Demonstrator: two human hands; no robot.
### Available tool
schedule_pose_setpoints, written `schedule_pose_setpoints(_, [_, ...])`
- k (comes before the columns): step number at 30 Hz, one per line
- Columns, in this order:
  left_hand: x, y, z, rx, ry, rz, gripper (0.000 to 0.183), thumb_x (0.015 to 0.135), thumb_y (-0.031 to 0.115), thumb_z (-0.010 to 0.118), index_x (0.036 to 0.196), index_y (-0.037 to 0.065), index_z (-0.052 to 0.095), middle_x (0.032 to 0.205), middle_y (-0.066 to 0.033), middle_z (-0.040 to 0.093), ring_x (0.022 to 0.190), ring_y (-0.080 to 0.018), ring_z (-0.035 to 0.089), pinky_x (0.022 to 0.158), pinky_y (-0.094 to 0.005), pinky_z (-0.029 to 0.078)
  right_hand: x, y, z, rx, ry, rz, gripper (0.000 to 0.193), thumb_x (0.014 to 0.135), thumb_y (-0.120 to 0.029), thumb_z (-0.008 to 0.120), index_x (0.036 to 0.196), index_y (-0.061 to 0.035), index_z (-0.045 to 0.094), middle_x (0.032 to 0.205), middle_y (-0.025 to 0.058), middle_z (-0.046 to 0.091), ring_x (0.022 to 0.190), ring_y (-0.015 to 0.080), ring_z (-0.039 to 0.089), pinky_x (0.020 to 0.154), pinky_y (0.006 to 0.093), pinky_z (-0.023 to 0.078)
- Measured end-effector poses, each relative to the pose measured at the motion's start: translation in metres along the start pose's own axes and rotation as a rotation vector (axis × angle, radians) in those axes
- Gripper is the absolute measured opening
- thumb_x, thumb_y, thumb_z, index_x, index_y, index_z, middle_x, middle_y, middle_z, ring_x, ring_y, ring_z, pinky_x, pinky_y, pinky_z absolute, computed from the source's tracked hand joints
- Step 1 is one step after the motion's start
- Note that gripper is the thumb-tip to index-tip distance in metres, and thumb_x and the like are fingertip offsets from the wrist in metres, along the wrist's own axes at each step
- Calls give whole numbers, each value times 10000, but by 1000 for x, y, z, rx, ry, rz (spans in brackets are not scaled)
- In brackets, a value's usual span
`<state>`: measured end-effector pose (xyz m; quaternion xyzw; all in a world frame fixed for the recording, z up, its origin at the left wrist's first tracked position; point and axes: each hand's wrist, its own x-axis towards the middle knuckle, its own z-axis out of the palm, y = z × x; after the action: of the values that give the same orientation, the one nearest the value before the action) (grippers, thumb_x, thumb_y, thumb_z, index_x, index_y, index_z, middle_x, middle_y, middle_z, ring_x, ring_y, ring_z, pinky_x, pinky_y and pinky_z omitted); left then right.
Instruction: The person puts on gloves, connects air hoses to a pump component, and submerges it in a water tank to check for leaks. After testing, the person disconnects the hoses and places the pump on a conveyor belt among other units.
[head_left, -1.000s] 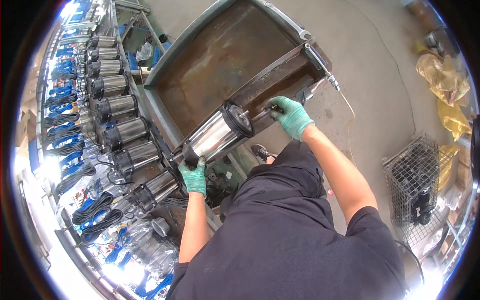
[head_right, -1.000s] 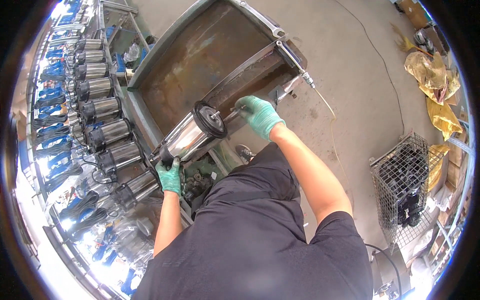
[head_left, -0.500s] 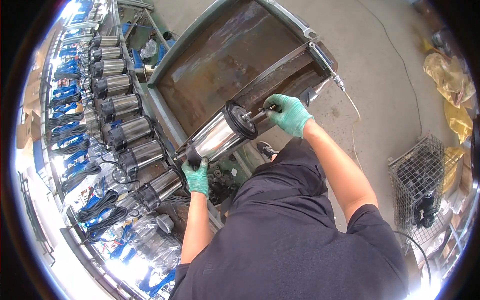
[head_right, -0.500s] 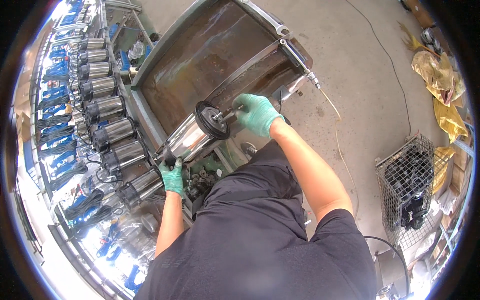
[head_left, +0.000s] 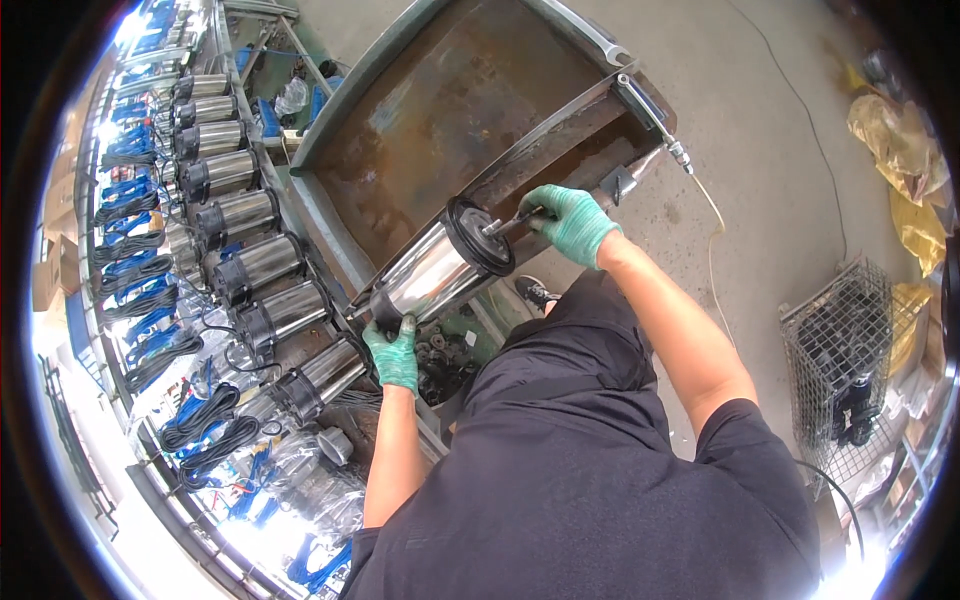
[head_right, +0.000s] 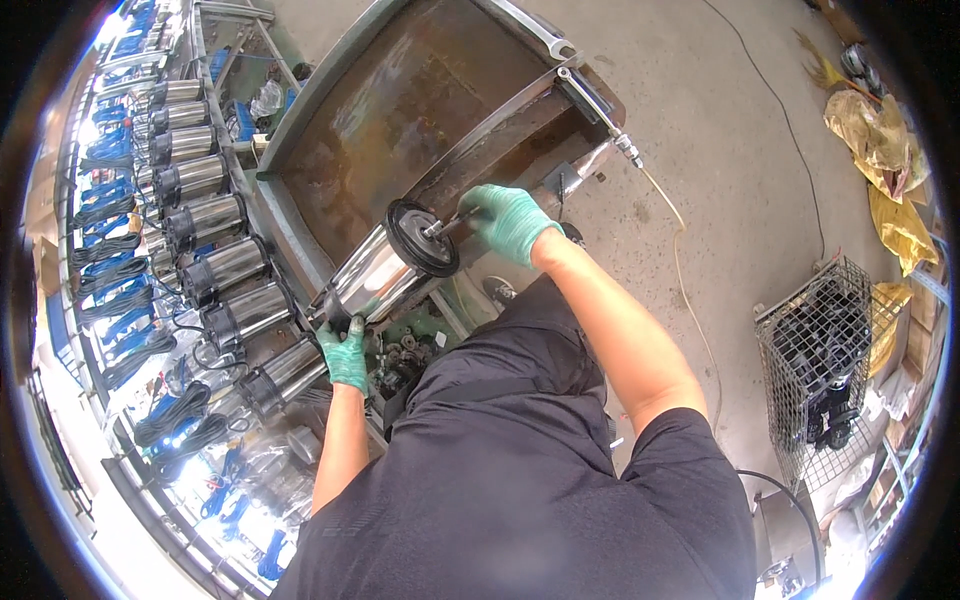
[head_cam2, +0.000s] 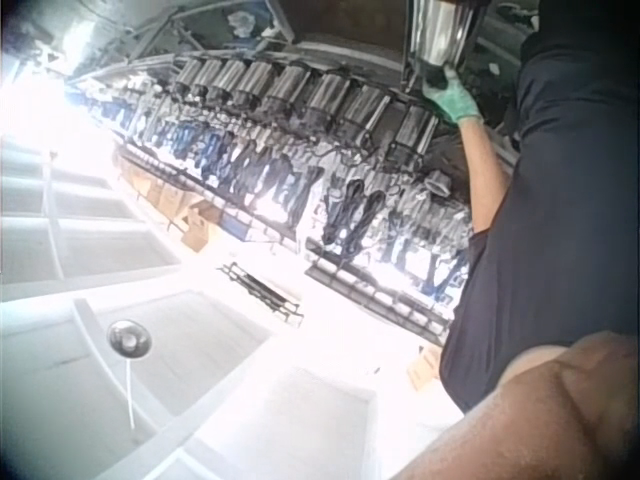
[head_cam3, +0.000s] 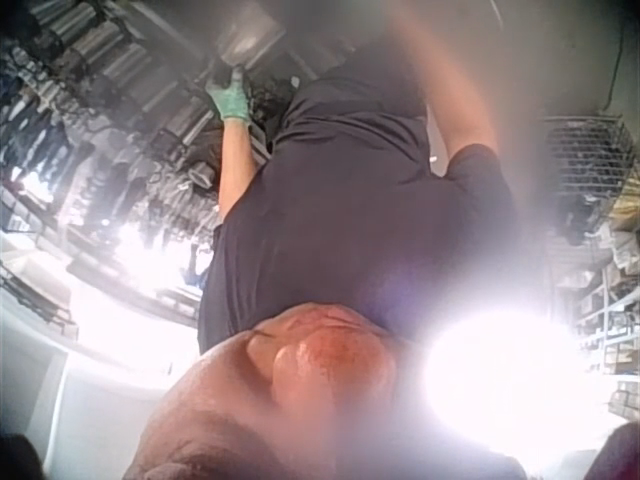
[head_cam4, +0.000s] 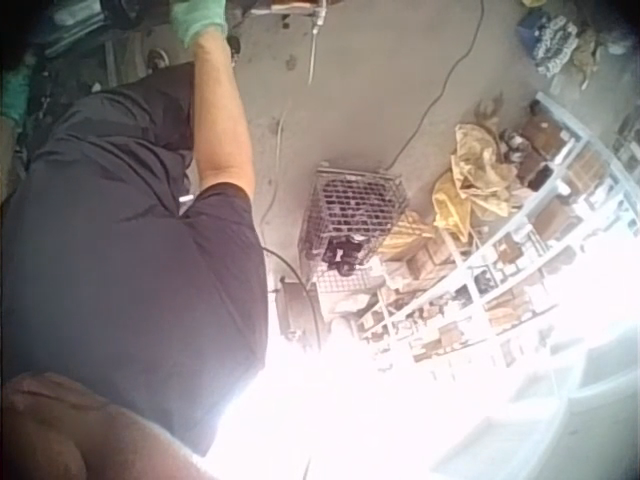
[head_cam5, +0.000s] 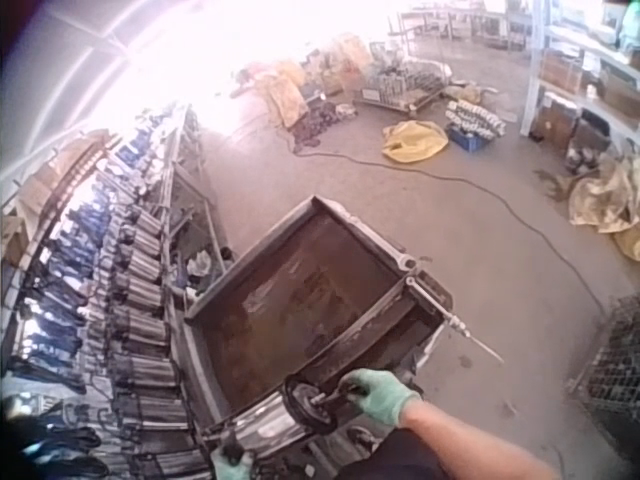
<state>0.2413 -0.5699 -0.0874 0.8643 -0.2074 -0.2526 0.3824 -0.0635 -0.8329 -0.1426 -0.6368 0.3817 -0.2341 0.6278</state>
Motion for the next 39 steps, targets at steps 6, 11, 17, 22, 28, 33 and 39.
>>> schedule_pose_setpoints(6, [-5, 7, 2, 13, 14, 17, 729, 847, 175, 866, 1380, -38, 417, 1249, -114, 587, 1098, -215, 566, 1003, -343, 460, 11, 9, -3, 49, -90, 212, 258, 914, 43, 677, 1162, -27, 689, 1009, 36, 722, 928, 119, 645, 852, 293, 541])
schedule_pose_setpoints(11, [1, -5, -2, 2, -8, 14, 738, 832, 186, 880, 1373, -28, 426, 1260, -116, 577, 1114, -215, 554, 1013, -345, 449, 11, 11, 0, 132, -84, 179, 219, 945, -89, 679, 1159, -43, 692, 988, 95, 739, 854, 168, 672, 802, 332, 541])
schedule_pose_setpoints(17, [7, -17, -4, 50, 7, -9, 749, 815, 244, 897, 1345, -25, 442, 1251, -124, 563, 1126, -235, 531, 1029, -351, 424, 16, 7, -4, 66, -130, 363, 242, 972, -185, 676, 1154, -27, 693, 900, 79, 732, 779, 147, 669, 709, 338, 546])
schedule_pose_setpoints(22, [5, -8, -4, 88, 7, -43, 752, 814, 256, 897, 1345, -24, 445, 1257, -129, 557, 1132, -240, 523, 1030, -353, 421, 24, -15, -3, -116, -169, 466, 352, 1011, -341, 590, 1113, -21, 696, 885, 125, 718, 774, 222, 686, 722, 375, 550])
schedule_pose_setpoints(28, [-4, 9, -1, 65, 10, -23, 763, 815, 253, 894, 1360, -22, 436, 1276, -140, 554, 1150, -244, 524, 1039, -352, 418, 36, -33, -5, -431, -317, 425, 518, 1061, -451, 426, 1138, 5, 658, 984, 193, 717, 819, 320, 707, 762, 432, 551])
schedule_pose_setpoints(33, [-10, 26, 5, 115, 5, 6, 721, 845, 241, 872, 1354, -18, 433, 1228, -117, 593, 1089, -218, 558, 981, -340, 461, 29, 0, 3, -285, -236, 389, 534, 1076, -457, 381, 1170, 16, 610, 913, 168, 694, 657, 287, 677, 682, 415, 554])
schedule_pose_setpoints(39, [-9, 24, 3, 142, 19, 6, 753, 832, 259, 881, 1365, -25, 430, 1250, -138, 581, 1122, -244, 553, 1009, -351, 447, 38, -33, -5, -182, -333, 620, 500, 1063, -456, 395, 1121, -22, 637, 809, 129, 637, 559, 226, 595, 611, 400, 502])
